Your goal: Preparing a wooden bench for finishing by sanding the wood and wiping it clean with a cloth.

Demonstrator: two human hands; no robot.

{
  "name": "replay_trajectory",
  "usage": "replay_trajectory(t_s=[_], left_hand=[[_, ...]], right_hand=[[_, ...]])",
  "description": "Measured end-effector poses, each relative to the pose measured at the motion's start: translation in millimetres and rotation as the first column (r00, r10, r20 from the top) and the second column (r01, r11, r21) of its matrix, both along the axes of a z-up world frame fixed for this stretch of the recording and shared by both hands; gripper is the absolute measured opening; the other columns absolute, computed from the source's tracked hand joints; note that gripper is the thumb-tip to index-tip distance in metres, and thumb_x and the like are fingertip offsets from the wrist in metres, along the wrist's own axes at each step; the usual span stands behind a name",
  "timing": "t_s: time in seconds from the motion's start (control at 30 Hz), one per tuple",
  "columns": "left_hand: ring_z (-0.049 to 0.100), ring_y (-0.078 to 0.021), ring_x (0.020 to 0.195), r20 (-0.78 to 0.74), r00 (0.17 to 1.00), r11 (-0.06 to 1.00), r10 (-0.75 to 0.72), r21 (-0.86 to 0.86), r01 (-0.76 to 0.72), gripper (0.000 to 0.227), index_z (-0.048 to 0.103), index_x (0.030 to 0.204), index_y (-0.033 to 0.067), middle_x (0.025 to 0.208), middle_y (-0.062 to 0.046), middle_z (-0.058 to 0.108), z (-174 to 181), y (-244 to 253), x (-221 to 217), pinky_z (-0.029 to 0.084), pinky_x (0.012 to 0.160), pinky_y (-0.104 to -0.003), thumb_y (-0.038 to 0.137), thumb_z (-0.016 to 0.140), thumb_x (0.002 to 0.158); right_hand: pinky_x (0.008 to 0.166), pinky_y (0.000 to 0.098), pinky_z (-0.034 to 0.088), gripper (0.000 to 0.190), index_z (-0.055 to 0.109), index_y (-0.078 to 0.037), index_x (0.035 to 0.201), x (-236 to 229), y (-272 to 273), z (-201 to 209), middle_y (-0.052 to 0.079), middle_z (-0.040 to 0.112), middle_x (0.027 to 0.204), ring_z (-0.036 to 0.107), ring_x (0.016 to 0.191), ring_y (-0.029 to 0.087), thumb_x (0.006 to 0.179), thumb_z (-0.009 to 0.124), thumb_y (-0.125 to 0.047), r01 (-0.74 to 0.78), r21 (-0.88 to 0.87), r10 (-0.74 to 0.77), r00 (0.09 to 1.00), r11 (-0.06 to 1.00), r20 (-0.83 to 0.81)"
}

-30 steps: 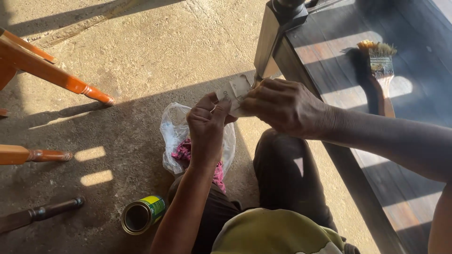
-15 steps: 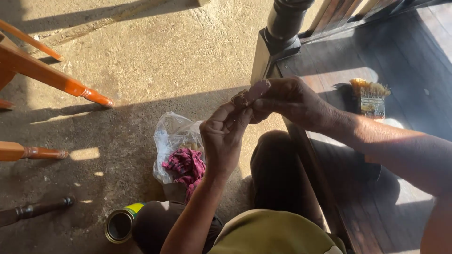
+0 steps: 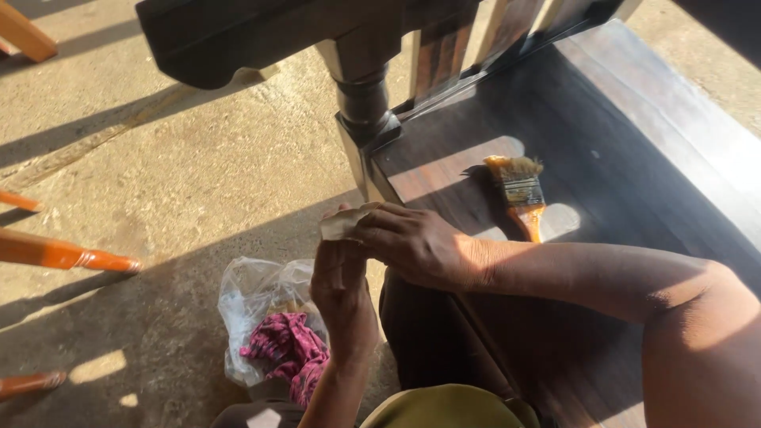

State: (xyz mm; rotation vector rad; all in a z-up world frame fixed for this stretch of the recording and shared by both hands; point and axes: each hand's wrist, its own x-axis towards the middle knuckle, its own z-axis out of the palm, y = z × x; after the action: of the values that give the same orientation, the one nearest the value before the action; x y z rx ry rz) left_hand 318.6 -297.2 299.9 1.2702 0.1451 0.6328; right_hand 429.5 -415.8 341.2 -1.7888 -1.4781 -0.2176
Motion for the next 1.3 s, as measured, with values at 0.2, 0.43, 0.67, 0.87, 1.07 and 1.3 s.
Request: replay_trajectory(t_s=[0.2, 0.43, 0.67, 0.87, 1.07, 1.3], left_hand=[[0.06, -0.0193, 0.133, -0.039, 0.997, 0.997, -0.073, -0.03, 0.072, 0.055, 0.039, 0.156, 0.0022, 0.142, -0.013, 0.062, -3.7, -2.3, -4.1, 0.05, 0.111, -0.035, 0.006, 0.055, 0.104], [0.068, -0.0179, 0.102, -0.035, 0.999, 1.0, -0.023, -0.001, 0.023, 0.012, 0.075, 0.113, -0.0048, 0.106, -0.011, 0.075, -3.9, -0.1, 0.0, 0.056, 0.095, -0.033, 0.002, 0.066, 0.108], [0.073, -0.0184, 0.101, 0.02, 1.0, 0.948, -0.005, -0.318, 0.011, 0.016, 0.074, 0.112, 0.0006, 0.107, -0.008, 0.076, 9.2, 1.9, 2.8, 0.062, 0.095, -0.036, 0.005, 0.068, 0.098], [0.067, -0.0148, 0.111, 0.035, 0.999, 0.974, -0.031, -0.224, 0.038, 0.022, 0.075, 0.121, 0.0046, 0.113, -0.006, 0.077, 9.1, 6.2, 0.4, 0.05, 0.108, -0.034, 0.014, 0.07, 0.102], [0.065, -0.0129, 0.112, -0.071, 0.997, 0.992, -0.04, -0.119, 0.032, 0.023, 0.076, 0.118, 0.0054, 0.113, -0.003, 0.075, 2.2, 12.7, 4.0, 0.048, 0.106, -0.034, 0.019, 0.071, 0.101], [0.075, -0.0153, 0.095, -0.117, 0.99, 0.988, -0.075, -0.14, 0.058, 0.023, 0.075, 0.114, 0.0057, 0.105, -0.01, 0.079, 9.1, 18.8, 9.1, 0.062, 0.084, -0.031, 0.02, 0.074, 0.096]], right_hand=[[0.09, 0.0379, 0.062, 0.038, 0.069, -0.003, 0.125, 7.5, -12.0, 3.3, 0.013, 0.072, 0.122, 0.072, 0.109, 0.03, 0.088, 0.076, -0.008, -0.108, -0.087, 0.106, 0.994, 0.99, -0.032], [0.073, 0.0287, 0.067, 0.017, 0.071, -0.003, 0.11, 13.3, -18.0, -3.2, 0.006, 0.078, 0.097, 0.081, 0.087, 0.014, 0.095, 0.075, -0.01, -0.054, -0.032, 0.037, 0.914, 0.998, -0.403], [0.065, 0.0316, 0.06, 0.044, 0.063, -0.006, 0.093, 14.0, -18.5, 5.5, 0.007, 0.072, 0.086, 0.074, 0.076, 0.016, 0.08, 0.093, -0.035, 0.286, -0.087, -0.297, 0.934, 0.954, -0.198], [0.091, 0.0315, 0.066, 0.091, 0.036, -0.001, 0.142, 20.5, -18.2, 28.2, 0.014, 0.066, 0.118, 0.069, 0.116, 0.018, 0.081, 0.087, -0.045, -0.018, 0.06, 0.042, 0.908, 0.998, -0.416], [0.091, 0.033, 0.068, 0.056, 0.063, -0.001, 0.131, 18.6, -15.5, 28.4, 0.012, 0.078, 0.108, 0.077, 0.101, 0.017, 0.087, 0.082, -0.03, -0.296, -0.11, 0.114, 0.645, 0.949, -0.756], [0.077, 0.0276, 0.069, 0.033, 0.072, -0.004, 0.115, 21.3, -26.3, 27.1, 0.007, 0.08, 0.095, 0.079, 0.085, 0.012, 0.087, 0.078, -0.02, -0.104, -0.259, -0.105, 0.726, 0.96, -0.68]])
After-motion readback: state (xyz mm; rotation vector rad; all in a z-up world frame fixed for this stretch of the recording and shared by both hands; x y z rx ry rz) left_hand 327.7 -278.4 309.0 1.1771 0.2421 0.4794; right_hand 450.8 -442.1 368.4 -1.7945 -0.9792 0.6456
